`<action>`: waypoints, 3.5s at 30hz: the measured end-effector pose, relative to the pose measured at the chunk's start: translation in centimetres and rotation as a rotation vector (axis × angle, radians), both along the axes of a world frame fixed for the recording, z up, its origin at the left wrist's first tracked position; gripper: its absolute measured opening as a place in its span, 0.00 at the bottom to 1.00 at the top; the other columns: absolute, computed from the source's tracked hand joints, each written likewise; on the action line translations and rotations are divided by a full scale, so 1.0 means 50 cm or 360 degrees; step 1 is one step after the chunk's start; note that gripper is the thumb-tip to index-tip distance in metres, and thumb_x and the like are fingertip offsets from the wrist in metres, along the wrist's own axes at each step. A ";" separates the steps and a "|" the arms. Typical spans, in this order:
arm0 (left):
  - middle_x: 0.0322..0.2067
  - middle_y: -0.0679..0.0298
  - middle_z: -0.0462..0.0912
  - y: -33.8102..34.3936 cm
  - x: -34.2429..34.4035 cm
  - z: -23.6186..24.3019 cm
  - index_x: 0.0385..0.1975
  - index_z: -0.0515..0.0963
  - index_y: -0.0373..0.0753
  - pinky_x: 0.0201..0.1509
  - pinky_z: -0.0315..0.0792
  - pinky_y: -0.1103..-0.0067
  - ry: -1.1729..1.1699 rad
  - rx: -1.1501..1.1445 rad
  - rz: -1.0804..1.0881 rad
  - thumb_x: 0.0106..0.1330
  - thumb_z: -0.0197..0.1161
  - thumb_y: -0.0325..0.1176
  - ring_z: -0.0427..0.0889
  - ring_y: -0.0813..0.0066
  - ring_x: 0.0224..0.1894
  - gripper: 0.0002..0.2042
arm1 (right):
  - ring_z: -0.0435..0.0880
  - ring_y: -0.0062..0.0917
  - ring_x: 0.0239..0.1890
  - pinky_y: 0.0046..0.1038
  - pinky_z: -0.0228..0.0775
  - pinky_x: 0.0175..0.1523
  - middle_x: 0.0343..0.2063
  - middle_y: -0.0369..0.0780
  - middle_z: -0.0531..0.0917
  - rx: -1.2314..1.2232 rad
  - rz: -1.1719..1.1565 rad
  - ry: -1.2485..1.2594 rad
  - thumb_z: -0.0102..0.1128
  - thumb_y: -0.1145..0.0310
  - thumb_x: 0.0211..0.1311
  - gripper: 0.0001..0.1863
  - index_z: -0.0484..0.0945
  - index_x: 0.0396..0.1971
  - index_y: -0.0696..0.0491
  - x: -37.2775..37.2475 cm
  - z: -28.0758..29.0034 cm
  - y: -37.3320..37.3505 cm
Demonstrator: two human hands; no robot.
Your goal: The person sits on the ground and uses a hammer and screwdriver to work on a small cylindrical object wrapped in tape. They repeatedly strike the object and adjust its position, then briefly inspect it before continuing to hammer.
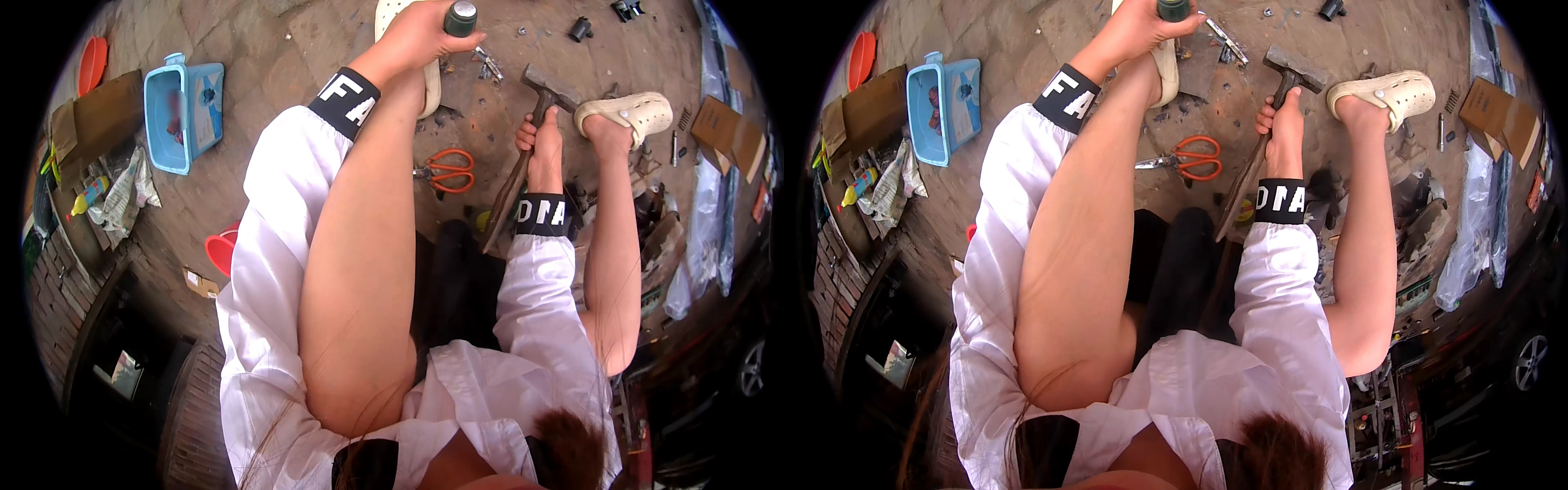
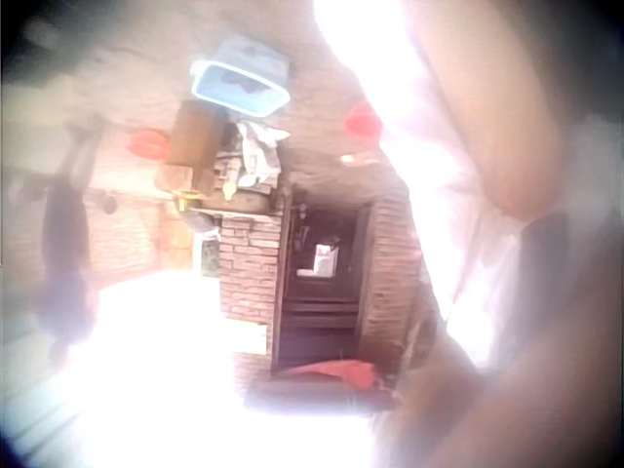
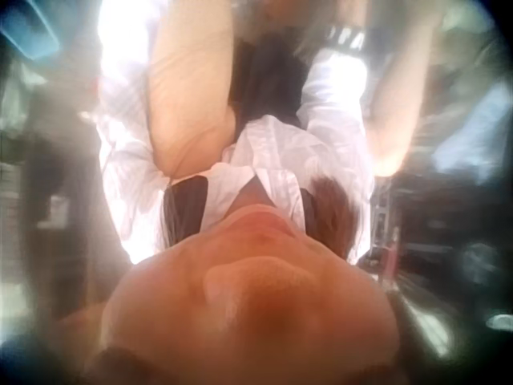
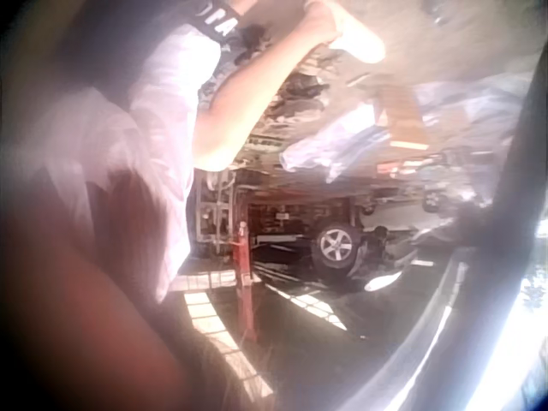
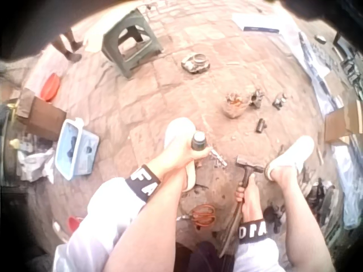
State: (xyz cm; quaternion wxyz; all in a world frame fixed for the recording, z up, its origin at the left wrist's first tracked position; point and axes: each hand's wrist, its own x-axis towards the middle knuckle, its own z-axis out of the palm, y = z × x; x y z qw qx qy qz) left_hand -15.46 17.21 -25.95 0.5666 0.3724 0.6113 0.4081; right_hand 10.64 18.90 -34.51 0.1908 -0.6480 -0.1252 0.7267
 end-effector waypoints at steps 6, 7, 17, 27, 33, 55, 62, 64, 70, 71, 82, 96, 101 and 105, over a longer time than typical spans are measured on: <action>0.23 0.62 0.80 -0.006 0.003 -0.080 0.30 0.78 0.43 0.34 0.72 0.74 0.0824 0.0493 -0.0165 0.56 0.67 0.44 0.77 0.64 0.25 0.12 | 0.58 0.15 0.11 0.19 0.47 0.17 0.12 0.31 0.63 0.0704 0.0433 -0.0493 0.37 0.42 0.70 0.28 0.69 0.29 0.55 -0.054 0.273 0.033; 0.22 0.62 0.80 -0.005 0.013 -0.070 0.30 0.78 0.42 0.33 0.72 0.76 0.0894 0.0541 -0.0216 0.56 0.68 0.41 0.77 0.67 0.25 0.10 | 0.58 0.15 0.11 0.18 0.46 0.16 0.12 0.31 0.63 0.0862 0.0374 -0.0516 0.38 0.40 0.69 0.30 0.69 0.29 0.55 -0.056 0.317 0.035; 0.21 0.56 0.78 -0.006 0.021 -0.048 0.23 0.78 0.40 0.30 0.70 0.69 0.1279 0.0475 -0.0639 0.51 0.67 0.39 0.77 0.54 0.26 0.10 | 0.77 0.53 0.27 0.44 0.69 0.33 0.21 0.54 0.78 0.1941 0.1706 -0.1520 0.51 0.51 0.66 0.24 0.72 0.30 0.62 -0.108 0.410 -0.022; 0.22 0.65 0.82 -0.048 -0.005 -0.107 0.29 0.80 0.37 0.34 0.73 0.79 0.0417 0.0532 0.0687 0.58 0.67 0.42 0.79 0.77 0.25 0.13 | 0.62 0.12 0.15 0.18 0.52 0.20 0.13 0.29 0.65 0.1197 0.0648 -0.0792 0.45 0.52 0.72 0.23 0.68 0.22 0.55 -0.031 0.331 -0.067; 0.22 0.62 0.82 -0.047 -0.010 -0.111 0.27 0.80 0.36 0.34 0.73 0.78 0.0619 0.0437 0.0558 0.55 0.69 0.46 0.80 0.74 0.26 0.16 | 0.63 0.10 0.15 0.15 0.53 0.19 0.14 0.29 0.67 0.1093 0.0578 -0.0769 0.49 0.54 0.70 0.19 0.69 0.26 0.55 -0.010 0.319 -0.053; 0.29 0.64 0.82 -0.034 -0.015 -0.098 0.37 0.77 0.34 0.33 0.74 0.82 -0.0289 0.0389 0.1192 0.61 0.63 0.29 0.80 0.79 0.29 0.07 | 0.79 0.42 0.34 0.40 0.69 0.42 0.29 0.48 0.81 0.0993 0.1210 -0.1916 0.73 0.57 0.45 0.25 0.75 0.35 0.59 -0.007 -0.030 -0.080; 0.29 0.63 0.83 -0.031 -0.034 -0.121 0.39 0.77 0.33 0.32 0.74 0.82 -0.0257 0.0292 0.1339 0.63 0.62 0.28 0.80 0.79 0.29 0.08 | 0.72 0.38 0.41 0.37 0.64 0.49 0.31 0.41 0.78 0.2011 0.1324 -0.1025 0.67 0.67 0.52 0.11 0.77 0.33 0.56 -0.141 -0.043 -0.059; 0.29 0.63 0.83 -0.029 -0.036 -0.120 0.39 0.78 0.33 0.31 0.74 0.83 -0.0371 0.0323 0.1435 0.63 0.61 0.28 0.80 0.79 0.29 0.08 | 0.73 0.36 0.39 0.35 0.65 0.48 0.30 0.39 0.78 0.2061 0.1331 -0.0925 0.68 0.64 0.52 0.13 0.79 0.35 0.54 -0.184 -0.047 -0.041; 0.30 0.63 0.83 -0.038 -0.038 -0.116 0.39 0.78 0.32 0.30 0.73 0.84 -0.0418 0.0266 0.1365 0.63 0.61 0.28 0.80 0.79 0.29 0.08 | 0.73 0.36 0.37 0.36 0.65 0.47 0.26 0.37 0.77 0.2148 0.1481 -0.0914 0.67 0.62 0.51 0.11 0.83 0.31 0.52 -0.238 -0.064 0.009; 0.31 0.63 0.83 -0.039 -0.038 -0.119 0.39 0.78 0.32 0.31 0.73 0.83 -0.0364 0.0295 0.1369 0.63 0.62 0.28 0.80 0.80 0.29 0.08 | 0.74 0.35 0.37 0.36 0.65 0.47 0.24 0.38 0.79 0.2149 0.1485 -0.0848 0.65 0.60 0.51 0.11 0.84 0.27 0.52 -0.239 -0.068 0.013; 0.32 0.62 0.83 -0.049 -0.041 -0.119 0.40 0.78 0.31 0.33 0.73 0.82 -0.0308 0.0311 0.1301 0.62 0.62 0.29 0.80 0.80 0.31 0.10 | 0.83 0.35 0.29 0.31 0.73 0.38 0.23 0.44 0.84 0.1740 0.1733 -0.1037 0.63 0.53 0.51 0.19 0.84 0.30 0.56 -0.271 -0.063 0.037; 0.31 0.65 0.82 -0.050 -0.039 -0.117 0.39 0.78 0.31 0.31 0.73 0.83 -0.0390 0.0298 0.1382 0.63 0.62 0.29 0.79 0.81 0.30 0.09 | 0.84 0.41 0.33 0.36 0.74 0.43 0.27 0.49 0.84 0.1297 0.1186 -0.1246 0.62 0.58 0.46 0.16 0.85 0.27 0.57 -0.275 -0.085 0.039; 0.30 0.65 0.82 -0.049 -0.035 -0.121 0.38 0.78 0.32 0.30 0.72 0.84 -0.0394 0.0315 0.1369 0.62 0.63 0.29 0.79 0.82 0.29 0.09 | 0.80 0.20 0.27 0.22 0.71 0.36 0.23 0.42 0.84 0.1375 0.0488 -0.0517 0.61 0.71 0.57 0.09 0.81 0.32 0.62 -0.233 -0.097 0.048; 0.30 0.65 0.82 -0.048 -0.039 -0.121 0.38 0.78 0.32 0.30 0.72 0.83 -0.0360 0.0245 0.1364 0.62 0.63 0.29 0.79 0.81 0.28 0.09 | 0.81 0.21 0.28 0.22 0.71 0.37 0.27 0.42 0.85 0.1519 0.0721 -0.0446 0.59 0.69 0.60 0.10 0.79 0.33 0.62 -0.220 -0.079 0.040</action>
